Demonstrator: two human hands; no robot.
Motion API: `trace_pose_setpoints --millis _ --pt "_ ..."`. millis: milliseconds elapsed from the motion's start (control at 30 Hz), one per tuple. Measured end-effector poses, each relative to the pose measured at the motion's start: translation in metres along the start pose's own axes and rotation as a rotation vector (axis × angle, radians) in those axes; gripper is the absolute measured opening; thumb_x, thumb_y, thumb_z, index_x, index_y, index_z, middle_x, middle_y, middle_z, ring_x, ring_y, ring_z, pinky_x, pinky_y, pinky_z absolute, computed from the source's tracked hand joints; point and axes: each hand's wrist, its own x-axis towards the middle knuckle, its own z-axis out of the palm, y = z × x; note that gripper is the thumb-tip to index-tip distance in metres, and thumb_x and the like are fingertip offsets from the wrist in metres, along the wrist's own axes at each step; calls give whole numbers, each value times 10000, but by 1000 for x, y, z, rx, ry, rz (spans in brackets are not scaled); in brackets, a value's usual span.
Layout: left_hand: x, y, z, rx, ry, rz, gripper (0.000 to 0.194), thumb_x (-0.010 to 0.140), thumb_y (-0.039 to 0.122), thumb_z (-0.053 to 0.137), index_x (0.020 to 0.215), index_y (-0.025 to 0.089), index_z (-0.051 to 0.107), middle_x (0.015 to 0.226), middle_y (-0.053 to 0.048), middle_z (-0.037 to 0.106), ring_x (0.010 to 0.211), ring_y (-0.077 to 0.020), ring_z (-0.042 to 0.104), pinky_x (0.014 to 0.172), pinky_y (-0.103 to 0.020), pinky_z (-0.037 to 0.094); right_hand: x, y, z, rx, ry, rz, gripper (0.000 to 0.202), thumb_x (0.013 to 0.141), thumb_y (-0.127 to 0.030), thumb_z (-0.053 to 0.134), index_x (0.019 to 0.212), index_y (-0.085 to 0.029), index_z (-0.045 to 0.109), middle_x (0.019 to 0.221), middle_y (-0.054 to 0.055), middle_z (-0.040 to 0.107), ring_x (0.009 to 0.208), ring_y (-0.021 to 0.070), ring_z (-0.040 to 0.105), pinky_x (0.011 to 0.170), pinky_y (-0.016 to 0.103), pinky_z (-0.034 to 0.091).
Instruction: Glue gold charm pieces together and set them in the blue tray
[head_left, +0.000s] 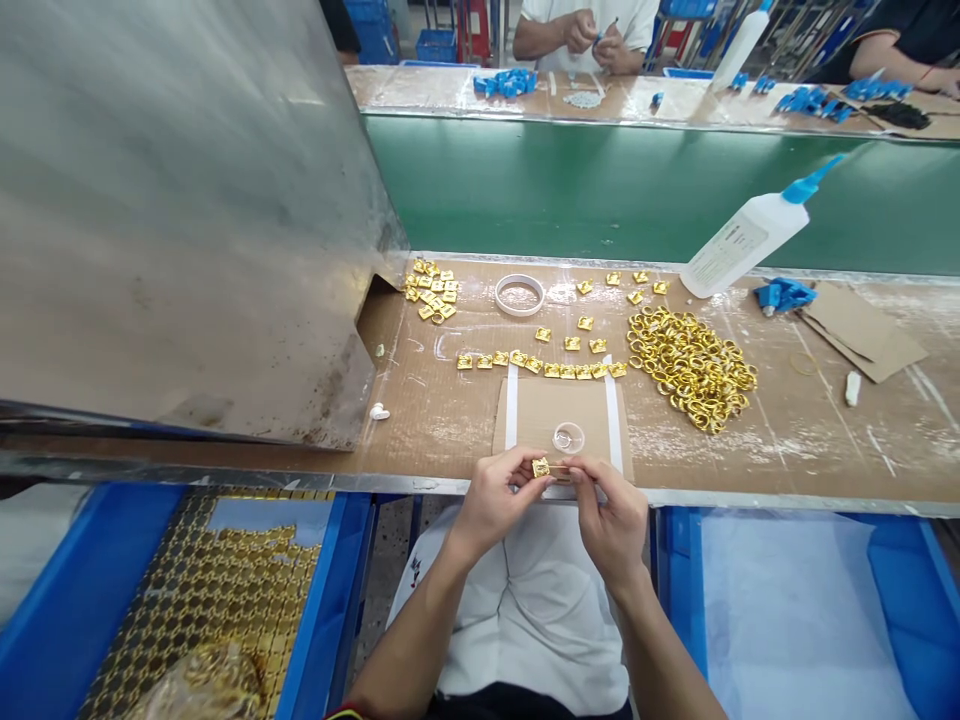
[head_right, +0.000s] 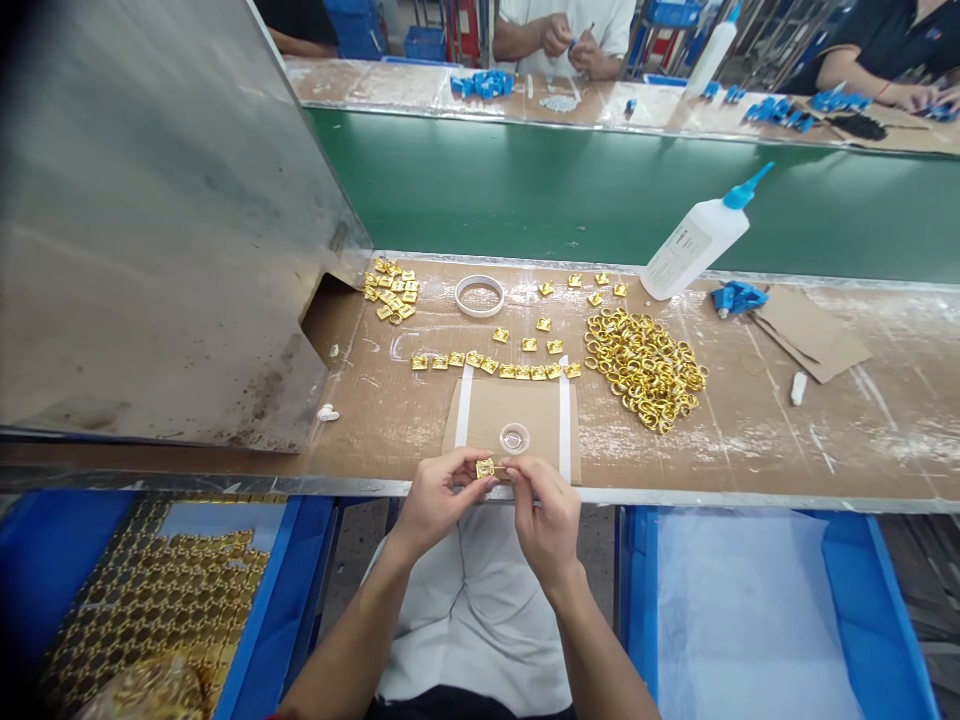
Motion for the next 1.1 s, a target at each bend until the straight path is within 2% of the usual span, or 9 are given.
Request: trace_pose_setpoints --millis 233,467,600,733,800,867,900,1000,1100 --pt "0 -2 0 -16 -7 -26 222 836 288 723 987 126 733 712 -28 697 601 -138 672 572 -216 579 -2 0 -2 35 -6 5 180 971 -112 555 944 -224 694 832 24 773 751 169 746 678 246 590" --pt "0 0 0 -83 -13 -89 248 826 321 727 992 136 727 663 7 626 543 -113 615 522 -201 548 7 19 -7 27 209 67 175 1005 -212 539 935 -222 698 816 32 720 772 189 700 698 314 564" --pt "1 0 -2 -146 -22 -106 283 830 361 732 1003 136 723 681 16 591 518 -98 576 483 -196 518 18 29 4 -40 168 72 185 993 -244 554 913 -208 717 844 47 670 768 186 665 669 304 544" --pt "0 -3 -6 -197 -59 -30 381 799 472 777 967 132 745 692 -13 631 569 -120 585 536 -218 507 17 31 8 -30 124 161 271 968 -325 575 1191 -198 664 1047 90 631 796 184 627 644 302 540" --pt "-4 -2 -9 -194 -47 56 424 783 530 787 934 134 763 723 -38 662 624 -134 595 592 -231 503 10 24 3 -31 226 187 400 951 -378 585 1305 -189 578 1153 119 593 832 188 604 651 304 535" --pt "-9 1 -11 -169 -26 139 419 801 542 773 933 144 774 732 -41 666 646 -137 587 620 -236 489 0 10 -3 -18 304 220 343 964 -394 564 1236 -187 590 1107 108 601 819 183 589 669 298 521" --pt "-13 4 -12 -153 -20 172 403 816 533 764 943 151 775 724 -35 660 641 -136 580 618 -235 482 -5 1 -6 13 279 249 268 979 -394 548 1136 -190 622 1016 83 618 779 176 583 664 290 511" --pt "-24 12 -14 -103 -13 250 345 842 488 756 973 169 765 727 -26 663 619 -131 567 597 -234 472 -21 -27 -12 274 -96 377 316 1006 -448 510 852 -201 633 720 10 590 624 149 540 584 255 468" --pt "-33 19 -16 -52 14 335 282 861 431 753 980 175 750 712 -14 658 593 -124 560 590 -235 476 -31 -45 -10 528 -301 503 396 984 -531 531 781 -198 599 619 -30 517 540 118 466 523 233 410"
